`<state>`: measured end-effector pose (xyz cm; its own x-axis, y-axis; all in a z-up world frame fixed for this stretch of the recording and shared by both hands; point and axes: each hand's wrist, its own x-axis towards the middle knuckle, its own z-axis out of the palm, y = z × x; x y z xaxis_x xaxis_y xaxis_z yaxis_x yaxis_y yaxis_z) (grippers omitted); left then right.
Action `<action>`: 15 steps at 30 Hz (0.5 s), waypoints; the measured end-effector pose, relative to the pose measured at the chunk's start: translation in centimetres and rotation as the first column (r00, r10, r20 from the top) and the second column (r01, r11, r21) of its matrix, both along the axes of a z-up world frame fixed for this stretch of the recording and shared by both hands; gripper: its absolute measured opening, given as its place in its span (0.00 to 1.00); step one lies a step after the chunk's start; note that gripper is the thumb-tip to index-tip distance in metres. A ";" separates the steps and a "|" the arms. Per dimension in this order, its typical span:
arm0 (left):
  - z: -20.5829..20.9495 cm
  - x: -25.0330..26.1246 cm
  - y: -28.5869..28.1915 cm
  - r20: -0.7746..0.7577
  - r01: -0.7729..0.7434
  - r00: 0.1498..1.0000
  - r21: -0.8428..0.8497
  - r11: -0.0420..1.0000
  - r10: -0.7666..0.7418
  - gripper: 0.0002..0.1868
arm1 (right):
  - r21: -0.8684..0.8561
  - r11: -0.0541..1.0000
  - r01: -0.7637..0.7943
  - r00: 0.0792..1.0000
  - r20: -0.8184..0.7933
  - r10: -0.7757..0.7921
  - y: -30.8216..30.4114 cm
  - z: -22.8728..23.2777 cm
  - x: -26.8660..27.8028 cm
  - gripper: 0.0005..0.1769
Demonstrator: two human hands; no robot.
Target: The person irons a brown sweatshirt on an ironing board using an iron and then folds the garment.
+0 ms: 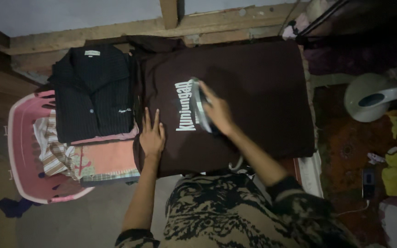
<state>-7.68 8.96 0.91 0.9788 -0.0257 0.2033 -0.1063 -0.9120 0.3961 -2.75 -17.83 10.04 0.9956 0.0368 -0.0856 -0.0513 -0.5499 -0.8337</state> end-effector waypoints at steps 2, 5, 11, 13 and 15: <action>0.0 -0.1 0.1 0.049 0.005 0.999 0.035 0.999 -0.007 0.30 | -0.106 0.987 0.123 0.986 -0.096 -0.134 -3.5 0.2 -2.2 0.45; -0.1 0.0 0.1 0.023 0.003 1.000 0.043 0.999 -0.004 0.31 | -0.260 0.934 0.244 0.947 -0.142 -0.287 -9.2 0.3 -5.5 0.43; -0.6 -0.2 0.4 -0.001 0.020 1.000 0.037 0.999 -0.020 0.30 | -0.225 0.814 0.536 0.796 -0.186 -0.576 -20.0 0.6 -13.4 0.44; -0.8 -0.1 0.4 0.006 0.041 0.999 0.033 0.999 -0.041 0.30 | -0.291 0.819 0.495 0.853 -0.017 -0.522 -24.7 0.1 -15.2 0.44; -0.8 -0.5 0.6 0.044 0.081 0.996 0.031 0.996 -0.082 0.29 | -0.202 0.897 0.393 0.897 0.297 -0.327 -27.4 -1.2 -16.1 0.44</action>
